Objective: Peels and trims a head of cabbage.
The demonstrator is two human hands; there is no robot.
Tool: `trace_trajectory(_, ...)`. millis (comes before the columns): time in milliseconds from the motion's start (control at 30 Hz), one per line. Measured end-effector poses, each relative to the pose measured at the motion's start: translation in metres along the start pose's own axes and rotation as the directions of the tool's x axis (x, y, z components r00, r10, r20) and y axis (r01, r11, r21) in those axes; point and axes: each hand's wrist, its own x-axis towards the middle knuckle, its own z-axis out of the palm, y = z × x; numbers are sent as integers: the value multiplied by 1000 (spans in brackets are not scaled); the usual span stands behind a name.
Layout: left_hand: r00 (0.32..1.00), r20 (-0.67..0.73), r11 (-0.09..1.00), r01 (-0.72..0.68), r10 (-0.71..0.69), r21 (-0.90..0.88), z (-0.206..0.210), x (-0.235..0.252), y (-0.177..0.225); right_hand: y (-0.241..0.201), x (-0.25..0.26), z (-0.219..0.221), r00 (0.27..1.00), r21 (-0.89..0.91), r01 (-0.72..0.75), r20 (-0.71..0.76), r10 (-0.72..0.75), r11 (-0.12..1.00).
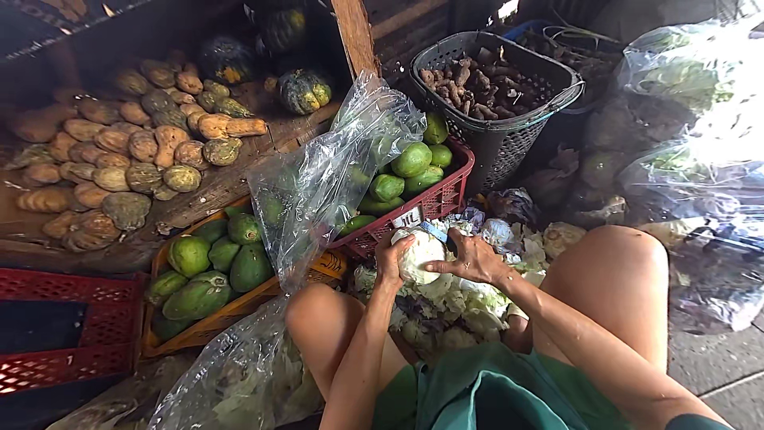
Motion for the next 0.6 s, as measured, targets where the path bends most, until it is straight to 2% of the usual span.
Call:
trace_trajectory(233,999,-33,1000,-22,22,12,0,0,-3,-1,-3,3,999,-17,36,10,-36,999)
trace_trajectory(433,994,-109,999,-27,30,24,0,2,-6,-6,-8,6,1000,-112,26,-7,-27,993)
trace_trajectory(600,989,-141,999,-49,51,20,0,3,-7,0,-11,22,970,-234,120,-182,-164,965)
